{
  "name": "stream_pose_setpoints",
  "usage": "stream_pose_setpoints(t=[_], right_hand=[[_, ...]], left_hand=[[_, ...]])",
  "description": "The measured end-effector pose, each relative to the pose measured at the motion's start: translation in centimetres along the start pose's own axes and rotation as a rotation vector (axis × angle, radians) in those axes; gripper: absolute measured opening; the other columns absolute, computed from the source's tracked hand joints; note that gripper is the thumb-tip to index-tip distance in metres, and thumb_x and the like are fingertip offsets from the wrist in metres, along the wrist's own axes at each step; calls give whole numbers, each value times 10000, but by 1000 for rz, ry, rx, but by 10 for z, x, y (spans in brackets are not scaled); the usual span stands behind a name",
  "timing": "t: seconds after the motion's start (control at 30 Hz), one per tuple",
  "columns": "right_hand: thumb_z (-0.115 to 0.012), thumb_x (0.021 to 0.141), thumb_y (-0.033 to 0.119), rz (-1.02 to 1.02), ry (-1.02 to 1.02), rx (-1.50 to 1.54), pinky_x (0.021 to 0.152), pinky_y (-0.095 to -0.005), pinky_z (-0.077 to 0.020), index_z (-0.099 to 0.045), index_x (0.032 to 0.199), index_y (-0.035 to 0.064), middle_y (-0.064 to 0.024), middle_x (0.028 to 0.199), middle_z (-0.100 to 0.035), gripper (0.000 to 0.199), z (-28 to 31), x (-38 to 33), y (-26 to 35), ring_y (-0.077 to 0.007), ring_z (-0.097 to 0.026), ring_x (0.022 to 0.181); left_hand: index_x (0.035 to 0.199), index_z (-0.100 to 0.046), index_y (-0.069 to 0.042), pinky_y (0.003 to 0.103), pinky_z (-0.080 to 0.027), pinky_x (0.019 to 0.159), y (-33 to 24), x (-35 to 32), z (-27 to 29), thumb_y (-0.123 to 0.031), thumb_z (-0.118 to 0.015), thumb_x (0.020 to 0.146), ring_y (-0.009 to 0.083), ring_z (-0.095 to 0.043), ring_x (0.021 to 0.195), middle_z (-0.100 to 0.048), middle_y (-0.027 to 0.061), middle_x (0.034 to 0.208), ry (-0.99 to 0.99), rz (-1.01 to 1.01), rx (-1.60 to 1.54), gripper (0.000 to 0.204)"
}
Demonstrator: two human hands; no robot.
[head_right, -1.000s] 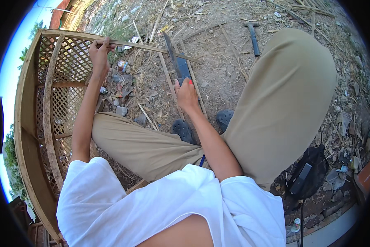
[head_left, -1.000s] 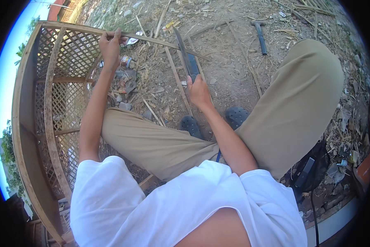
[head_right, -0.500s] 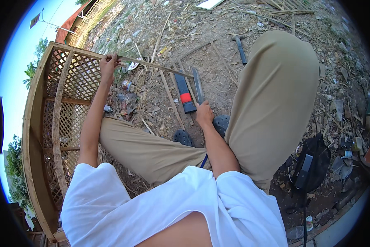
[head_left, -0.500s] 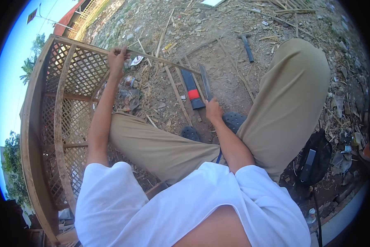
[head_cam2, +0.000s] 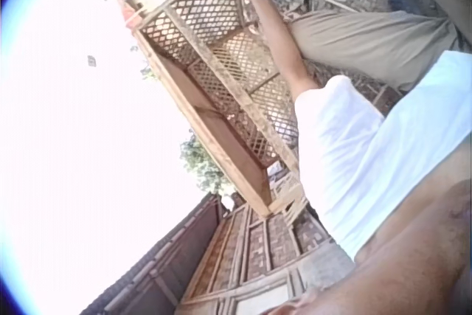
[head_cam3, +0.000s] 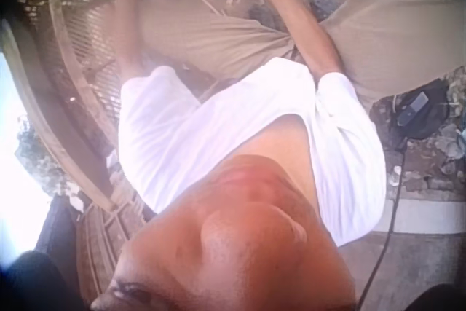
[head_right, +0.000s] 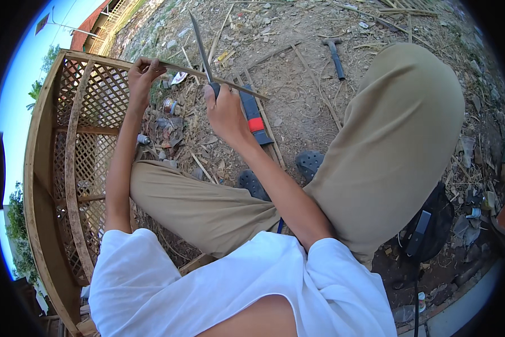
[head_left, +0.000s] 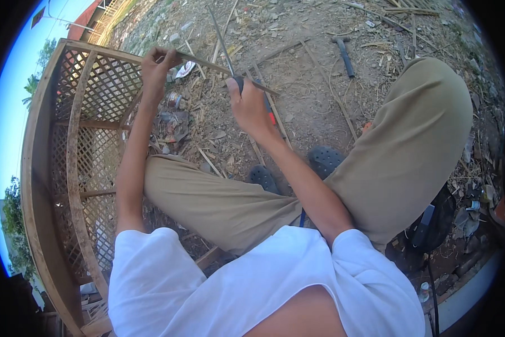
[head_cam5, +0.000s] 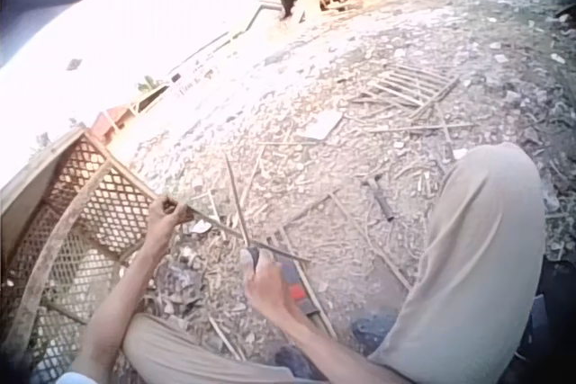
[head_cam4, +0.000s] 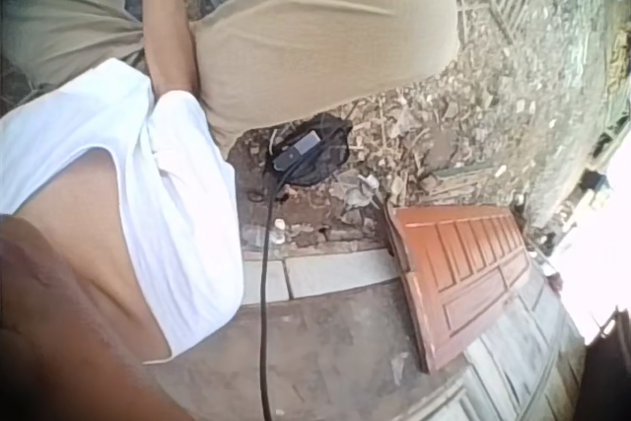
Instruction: The person whittles a thin wooden stick using a knife while sitting outdoors, shaving off thin layers of wood and turning the stick to reach different sides.
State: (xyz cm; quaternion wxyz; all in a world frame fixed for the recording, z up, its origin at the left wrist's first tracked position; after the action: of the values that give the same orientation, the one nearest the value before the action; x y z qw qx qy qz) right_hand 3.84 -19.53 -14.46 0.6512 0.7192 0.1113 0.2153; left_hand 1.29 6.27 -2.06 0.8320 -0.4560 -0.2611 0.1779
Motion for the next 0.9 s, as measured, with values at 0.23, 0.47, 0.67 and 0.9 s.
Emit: stream_pose_setpoints(t=[0.23, 0.47, 0.67, 0.9], right_hand=[[-499, 1083, 323, -55, 75, 100, 670, -550, -497, -594, 953, -103, -292, 683, -635, 455, -3, 1, 55, -502, -663, 712], [-469, 1099, 351, -89, 190, 169, 644, -474, -445, -566, 960, -45, -194, 675, -569, 431, -18, 4, 63, -345, -589, 640], [-461, 1107, 373, -151, 217, 256, 632, -448, -444, -550, 949, -38, -160, 668, -552, 449, -14, 2, 78, -286, -558, 624], [-506, 1093, 274, -142, 239, 210, 519, -466, -496, -505, 952, -105, -202, 609, -618, 404, -14, 6, 78, -348, -667, 548]], left_hand=[[954, -600, -8, 337, -622, 859, -22, -6, -16, -146, -712, 996, 180, -726, 891, -709, 88, 943, 159, -133, -3, 183], [964, -607, -12, 318, -613, 841, -31, -12, -35, -126, -707, 998, 169, -735, 876, -725, 84, 930, 169, -162, -35, 156], [967, -629, -13, 286, -590, 804, -44, -15, -48, -119, -715, 994, 114, -715, 844, -722, 59, 903, 158, -233, -19, 139], [970, -636, -1, 284, -575, 827, -41, -17, -48, -91, -690, 1006, 111, -701, 845, -721, 57, 898, 102, -231, 26, 111]])
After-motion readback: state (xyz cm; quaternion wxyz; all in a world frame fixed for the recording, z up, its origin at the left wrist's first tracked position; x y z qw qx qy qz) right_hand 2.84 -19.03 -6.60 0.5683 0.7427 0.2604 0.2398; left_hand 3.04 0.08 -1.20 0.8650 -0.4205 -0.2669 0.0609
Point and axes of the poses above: each hand's wrist, its own x-axis towards the middle knuckle, its own z-axis out of the back of the hand, y = z × x, the point moved 3 cm from there along x, towards the middle knuckle
